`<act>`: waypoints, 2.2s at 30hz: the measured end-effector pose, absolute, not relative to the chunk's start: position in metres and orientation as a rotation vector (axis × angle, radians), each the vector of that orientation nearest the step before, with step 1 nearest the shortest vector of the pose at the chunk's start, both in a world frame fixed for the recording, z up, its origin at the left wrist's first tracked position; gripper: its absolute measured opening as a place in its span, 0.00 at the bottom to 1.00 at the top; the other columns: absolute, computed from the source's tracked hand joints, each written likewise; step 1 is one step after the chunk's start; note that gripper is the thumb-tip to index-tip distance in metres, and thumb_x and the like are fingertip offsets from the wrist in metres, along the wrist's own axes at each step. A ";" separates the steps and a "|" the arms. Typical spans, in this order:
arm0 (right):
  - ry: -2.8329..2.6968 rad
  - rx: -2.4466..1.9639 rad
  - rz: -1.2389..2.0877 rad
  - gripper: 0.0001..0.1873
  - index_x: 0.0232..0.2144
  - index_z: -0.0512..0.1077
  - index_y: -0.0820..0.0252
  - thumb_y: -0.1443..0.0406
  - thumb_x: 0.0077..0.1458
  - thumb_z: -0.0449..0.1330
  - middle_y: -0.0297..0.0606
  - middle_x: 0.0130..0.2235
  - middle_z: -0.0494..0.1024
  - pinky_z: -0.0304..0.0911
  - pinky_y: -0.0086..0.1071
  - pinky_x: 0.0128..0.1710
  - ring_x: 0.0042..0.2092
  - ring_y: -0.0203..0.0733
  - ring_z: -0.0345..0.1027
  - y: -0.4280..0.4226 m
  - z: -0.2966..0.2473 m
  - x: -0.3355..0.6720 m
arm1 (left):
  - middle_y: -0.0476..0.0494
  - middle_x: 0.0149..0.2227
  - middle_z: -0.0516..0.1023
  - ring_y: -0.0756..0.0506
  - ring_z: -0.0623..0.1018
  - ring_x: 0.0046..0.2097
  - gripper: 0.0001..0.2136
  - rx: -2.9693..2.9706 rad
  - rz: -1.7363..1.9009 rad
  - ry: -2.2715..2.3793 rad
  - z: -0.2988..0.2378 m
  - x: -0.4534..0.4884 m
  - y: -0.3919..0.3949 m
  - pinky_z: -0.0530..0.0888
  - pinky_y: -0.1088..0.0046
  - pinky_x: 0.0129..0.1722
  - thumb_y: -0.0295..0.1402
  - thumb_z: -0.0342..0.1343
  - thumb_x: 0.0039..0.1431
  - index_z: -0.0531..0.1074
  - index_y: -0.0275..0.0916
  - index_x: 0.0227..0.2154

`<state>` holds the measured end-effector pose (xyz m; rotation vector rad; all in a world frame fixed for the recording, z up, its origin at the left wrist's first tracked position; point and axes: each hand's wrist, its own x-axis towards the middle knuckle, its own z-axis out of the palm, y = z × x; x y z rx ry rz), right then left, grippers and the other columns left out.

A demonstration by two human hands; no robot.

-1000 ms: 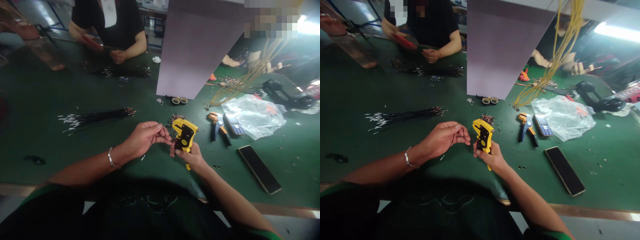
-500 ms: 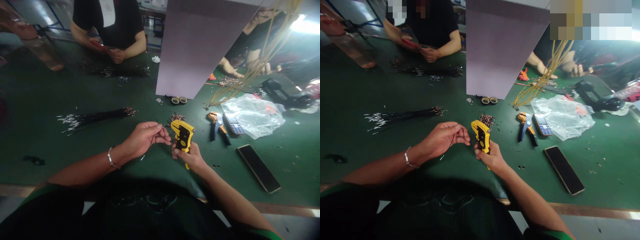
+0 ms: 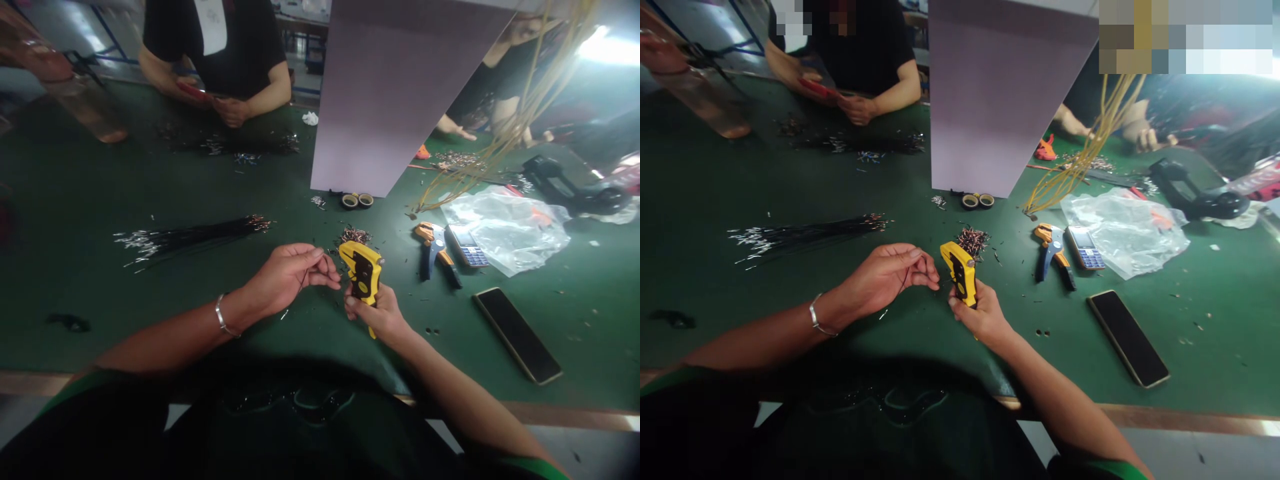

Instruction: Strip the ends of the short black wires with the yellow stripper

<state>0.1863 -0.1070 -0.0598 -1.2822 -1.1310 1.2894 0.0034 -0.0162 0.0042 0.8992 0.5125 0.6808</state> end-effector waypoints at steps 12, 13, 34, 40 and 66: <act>-1.043 -1.277 1.332 0.11 0.27 0.64 0.59 0.61 0.46 0.63 0.25 0.15 0.65 0.56 0.28 0.16 0.16 0.31 0.57 -0.105 -0.059 0.180 | 0.39 0.30 0.76 0.44 0.78 0.35 0.12 0.896 0.710 0.543 -0.005 0.005 -0.008 0.78 0.62 0.39 0.31 0.56 0.60 0.72 0.31 0.23; -1.037 -1.273 1.338 0.12 0.26 0.64 0.59 0.61 0.47 0.63 0.25 0.15 0.65 0.55 0.28 0.16 0.15 0.31 0.57 -0.105 -0.059 0.180 | 0.39 0.30 0.76 0.44 0.78 0.35 0.12 0.896 0.710 0.547 -0.005 0.006 -0.008 0.78 0.61 0.39 0.31 0.56 0.59 0.72 0.31 0.23; -1.043 -1.306 1.296 0.14 0.25 0.64 0.59 0.58 0.48 0.64 0.26 0.13 0.67 0.56 0.27 0.16 0.14 0.32 0.58 -0.097 -0.072 0.180 | 0.41 0.29 0.75 0.45 0.78 0.34 0.11 0.871 0.714 0.619 -0.012 0.010 -0.005 0.78 0.61 0.40 0.31 0.58 0.58 0.71 0.31 0.22; -1.080 -1.316 1.266 0.15 0.24 0.64 0.59 0.57 0.46 0.65 0.27 0.14 0.67 0.58 0.28 0.18 0.16 0.33 0.60 -0.094 -0.068 0.181 | 0.41 0.29 0.75 0.46 0.78 0.34 0.11 0.893 0.702 0.625 -0.011 0.011 -0.005 0.78 0.62 0.40 0.32 0.58 0.57 0.70 0.32 0.22; -0.954 -0.956 1.612 0.13 0.31 0.71 0.63 0.63 0.44 0.67 0.34 0.24 0.75 0.68 0.38 0.30 0.25 0.41 0.70 -0.088 -0.065 0.197 | 0.43 0.29 0.74 0.47 0.77 0.33 0.11 0.925 0.801 0.559 -0.010 -0.006 0.025 0.77 0.68 0.34 0.32 0.57 0.59 0.71 0.32 0.23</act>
